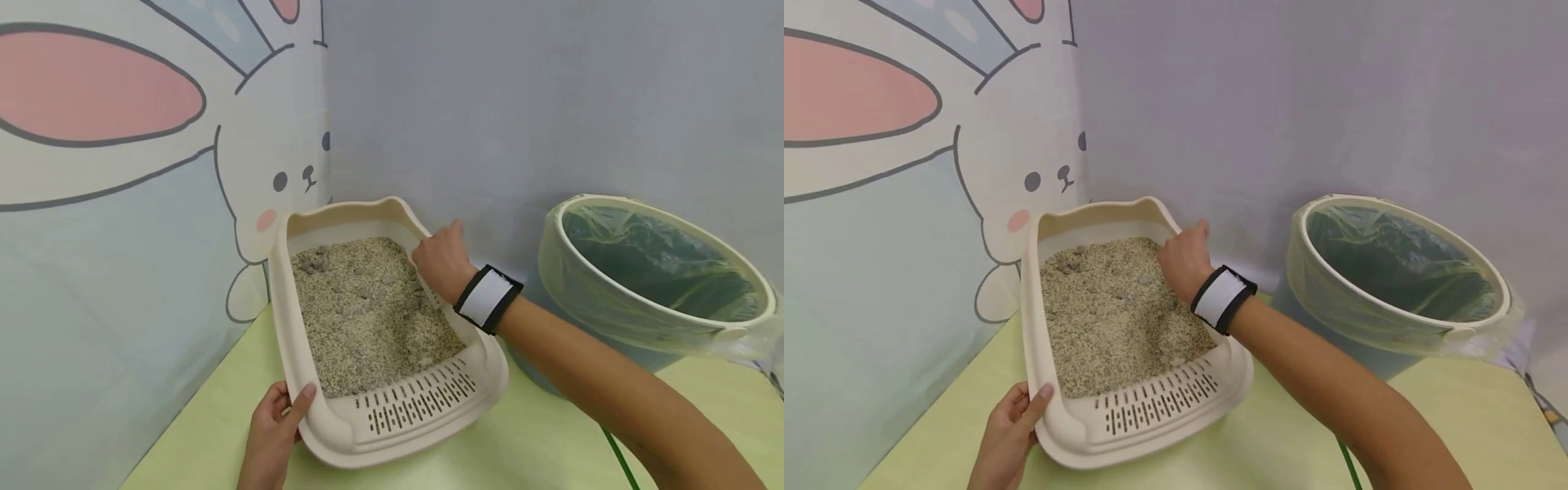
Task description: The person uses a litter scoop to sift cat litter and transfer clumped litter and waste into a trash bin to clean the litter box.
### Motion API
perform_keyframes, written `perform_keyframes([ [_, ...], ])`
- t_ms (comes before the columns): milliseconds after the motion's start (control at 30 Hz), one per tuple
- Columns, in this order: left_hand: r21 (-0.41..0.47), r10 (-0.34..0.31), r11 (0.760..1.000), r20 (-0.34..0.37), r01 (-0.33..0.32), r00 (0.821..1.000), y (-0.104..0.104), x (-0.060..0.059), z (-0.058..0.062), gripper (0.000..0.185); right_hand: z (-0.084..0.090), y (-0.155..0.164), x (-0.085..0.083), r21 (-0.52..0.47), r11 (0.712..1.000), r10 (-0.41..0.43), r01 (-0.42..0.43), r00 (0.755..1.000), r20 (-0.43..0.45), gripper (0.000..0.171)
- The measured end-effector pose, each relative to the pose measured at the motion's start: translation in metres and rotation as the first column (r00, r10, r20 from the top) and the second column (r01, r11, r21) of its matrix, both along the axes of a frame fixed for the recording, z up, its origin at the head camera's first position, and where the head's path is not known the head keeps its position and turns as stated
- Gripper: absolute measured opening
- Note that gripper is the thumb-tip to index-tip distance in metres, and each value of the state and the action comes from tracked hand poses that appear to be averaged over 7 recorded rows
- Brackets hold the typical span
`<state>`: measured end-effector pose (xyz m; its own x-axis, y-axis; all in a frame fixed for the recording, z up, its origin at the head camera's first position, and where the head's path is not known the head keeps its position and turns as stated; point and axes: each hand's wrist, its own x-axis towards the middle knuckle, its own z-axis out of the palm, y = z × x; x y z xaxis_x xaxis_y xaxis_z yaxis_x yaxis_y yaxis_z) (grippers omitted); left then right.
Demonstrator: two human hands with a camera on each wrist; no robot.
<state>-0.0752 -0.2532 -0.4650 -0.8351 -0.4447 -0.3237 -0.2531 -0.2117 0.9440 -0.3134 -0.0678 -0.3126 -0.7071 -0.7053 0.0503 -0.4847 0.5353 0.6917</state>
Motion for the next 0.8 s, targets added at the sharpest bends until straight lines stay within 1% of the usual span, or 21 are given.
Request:
perform_keyframes([
  [67, 0.003, 0.001, 1.000, 0.004, -0.001, 1.000, 0.000, 0.000, 0.000, 0.052, 0.003, -0.004, -0.003, -0.016, 1.000, -0.025, 0.026, 0.999, 0.036, 0.028],
  [167, 0.008, 0.002, 1.000, 0.011, -0.002, 1.000, 0.000, 0.000, 0.000, 0.053, 0.005, -0.010, -0.006, 0.021, 0.998, -0.059, 0.058, 0.996, 0.071, 0.026],
  [300, 0.012, 0.005, 1.000, 0.013, -0.006, 1.000, 0.000, -0.001, 0.000, 0.055, 0.005, -0.017, -0.006, 0.088, 0.993, -0.081, 0.076, 0.996, 0.047, 0.025],
  [400, 0.012, 0.011, 1.000, 0.014, -0.011, 1.000, 0.001, -0.001, -0.001, 0.055, 0.003, -0.018, -0.003, 0.116, 0.991, -0.067, 0.065, 0.998, 0.017, 0.025],
  [533, 0.006, 0.011, 1.000, 0.011, -0.011, 1.000, 0.002, 0.001, -0.001, 0.053, 0.003, -0.015, -0.002, 0.132, 0.991, -0.042, 0.039, 0.999, 0.023, 0.023],
  [633, 0.001, 0.004, 1.000, 0.000, -0.004, 1.000, 0.001, 0.001, 0.000, 0.053, 0.005, -0.012, -0.004, 0.120, 0.993, -0.018, 0.012, 0.999, 0.051, 0.023],
  [733, 0.000, 0.000, 1.000, -0.010, 0.000, 1.000, 0.000, 0.001, 0.000, 0.053, 0.008, -0.007, -0.008, 0.084, 0.996, 0.022, -0.030, 0.996, 0.092, 0.023],
  [800, -0.002, 0.000, 1.000, -0.007, 0.000, 1.000, 0.000, 0.001, 0.000, 0.054, 0.009, -0.002, -0.011, 0.050, 0.997, 0.056, -0.062, 0.991, 0.118, 0.027],
])
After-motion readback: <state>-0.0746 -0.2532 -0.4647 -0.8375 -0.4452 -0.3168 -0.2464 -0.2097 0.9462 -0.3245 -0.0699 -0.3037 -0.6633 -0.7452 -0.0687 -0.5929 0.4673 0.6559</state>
